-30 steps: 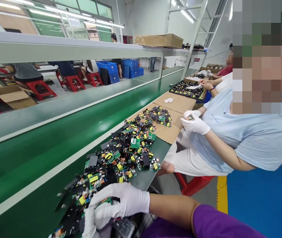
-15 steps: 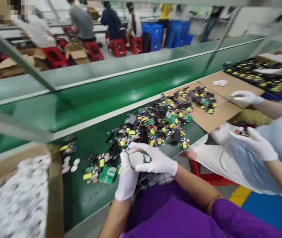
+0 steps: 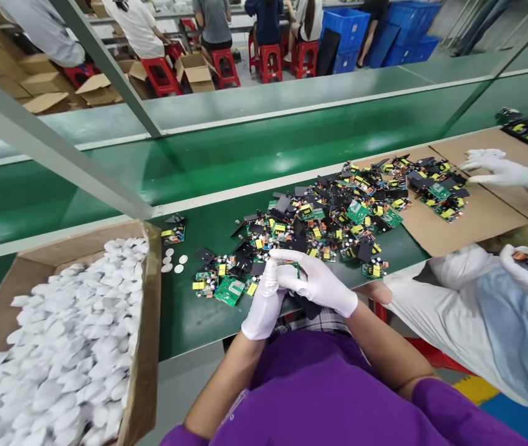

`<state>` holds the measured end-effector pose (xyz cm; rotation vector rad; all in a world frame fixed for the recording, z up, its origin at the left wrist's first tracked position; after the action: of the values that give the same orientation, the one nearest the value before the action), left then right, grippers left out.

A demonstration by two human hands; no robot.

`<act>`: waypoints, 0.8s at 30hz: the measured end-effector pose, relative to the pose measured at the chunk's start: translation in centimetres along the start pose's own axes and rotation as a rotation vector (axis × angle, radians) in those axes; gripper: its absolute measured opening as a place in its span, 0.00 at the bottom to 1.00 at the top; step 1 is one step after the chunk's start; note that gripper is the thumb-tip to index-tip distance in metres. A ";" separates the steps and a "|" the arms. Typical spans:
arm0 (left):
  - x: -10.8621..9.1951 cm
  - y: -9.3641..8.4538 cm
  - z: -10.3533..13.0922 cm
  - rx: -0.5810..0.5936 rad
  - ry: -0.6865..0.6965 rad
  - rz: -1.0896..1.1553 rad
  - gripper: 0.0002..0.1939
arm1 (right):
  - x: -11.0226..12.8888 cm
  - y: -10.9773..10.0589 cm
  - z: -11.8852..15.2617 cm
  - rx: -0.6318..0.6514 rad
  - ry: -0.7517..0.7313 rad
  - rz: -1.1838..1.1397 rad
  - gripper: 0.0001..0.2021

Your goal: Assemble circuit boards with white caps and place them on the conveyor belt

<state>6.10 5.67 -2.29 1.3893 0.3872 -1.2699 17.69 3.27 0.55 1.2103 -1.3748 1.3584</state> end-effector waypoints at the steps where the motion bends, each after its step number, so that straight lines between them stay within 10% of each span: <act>1: -0.1 0.0 0.0 -0.007 -0.004 0.032 0.30 | -0.1 0.0 0.0 0.010 0.010 0.027 0.25; 10: -0.7 0.1 0.1 0.060 -0.007 0.001 0.24 | 0.3 -0.9 0.1 0.096 -0.027 -0.134 0.27; 18: -1.2 -0.8 -0.5 0.006 0.142 -0.192 0.25 | -0.5 -2.2 0.2 -0.109 -0.098 -0.179 0.22; 24: -2.8 -0.1 -1.3 -0.049 0.154 -0.382 0.17 | 3.0 -2.3 -1.2 0.109 -0.357 0.030 0.23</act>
<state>5.57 8.02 -0.36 1.4182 0.8147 -1.4510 19.31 4.34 3.96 1.5675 -1.5838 1.2934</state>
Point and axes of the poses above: each hand's wrist, its own z-axis away from the middle knuckle, its own y-axis out of the palm, x = y × z, the point moved 3 cm from there along -z, towards the middle knuckle, and after that the axes turned 3 degrees about -z, right-handed, at the moved point
